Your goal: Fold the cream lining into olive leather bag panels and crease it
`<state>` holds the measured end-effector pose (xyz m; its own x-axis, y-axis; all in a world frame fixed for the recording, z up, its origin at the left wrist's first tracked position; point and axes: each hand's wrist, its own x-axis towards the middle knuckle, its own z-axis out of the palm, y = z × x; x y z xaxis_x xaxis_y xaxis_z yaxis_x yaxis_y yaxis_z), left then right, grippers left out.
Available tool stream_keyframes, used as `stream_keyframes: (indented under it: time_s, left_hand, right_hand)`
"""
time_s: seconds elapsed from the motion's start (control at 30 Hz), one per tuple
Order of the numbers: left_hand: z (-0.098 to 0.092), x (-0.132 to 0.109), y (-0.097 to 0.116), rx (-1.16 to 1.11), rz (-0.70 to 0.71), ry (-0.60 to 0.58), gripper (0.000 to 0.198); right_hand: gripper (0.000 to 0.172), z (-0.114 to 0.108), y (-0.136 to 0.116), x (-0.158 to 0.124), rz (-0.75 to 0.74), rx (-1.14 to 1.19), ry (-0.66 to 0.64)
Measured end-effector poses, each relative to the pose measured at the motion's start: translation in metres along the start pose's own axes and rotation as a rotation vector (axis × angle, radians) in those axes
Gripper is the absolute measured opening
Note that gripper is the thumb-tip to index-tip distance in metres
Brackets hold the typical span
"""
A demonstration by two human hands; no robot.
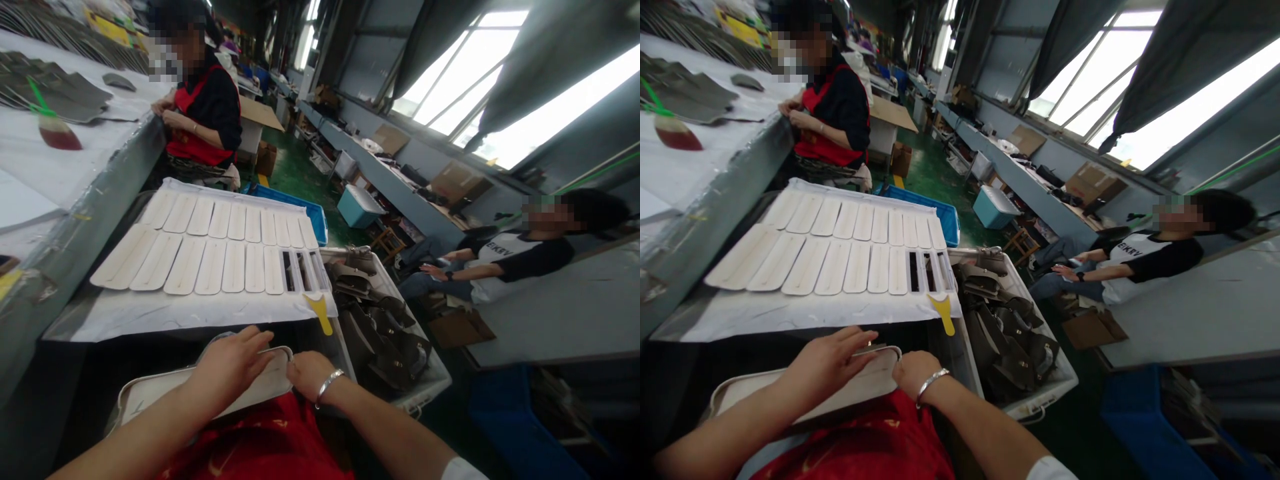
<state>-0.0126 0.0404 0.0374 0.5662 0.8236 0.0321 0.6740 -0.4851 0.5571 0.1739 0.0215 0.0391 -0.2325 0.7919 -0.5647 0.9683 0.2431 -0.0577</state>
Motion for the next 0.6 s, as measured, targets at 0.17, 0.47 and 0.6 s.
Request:
stream_keyframes:
  time_s: [0.17, 0.47, 0.6]
  left_hand:
    - [0.009, 0.040, -0.004, 0.148, 0.213, -0.259, 0.021]
    - [0.031, 0.043, -0.022, 0.127, 0.278, -0.264, 0.024]
    - [0.028, 0.045, -0.027, 0.119, 0.313, -0.282, 0.024]
  right_hand:
    - [0.041, -0.002, 0.001, 0.000, 0.000, 0.006, -0.015]
    - [0.043, 0.002, 0.004, 0.002, -0.023, -0.007, -0.006]
    - [0.042, 0.003, 0.005, 0.001, -0.055, -0.019, 0.004]
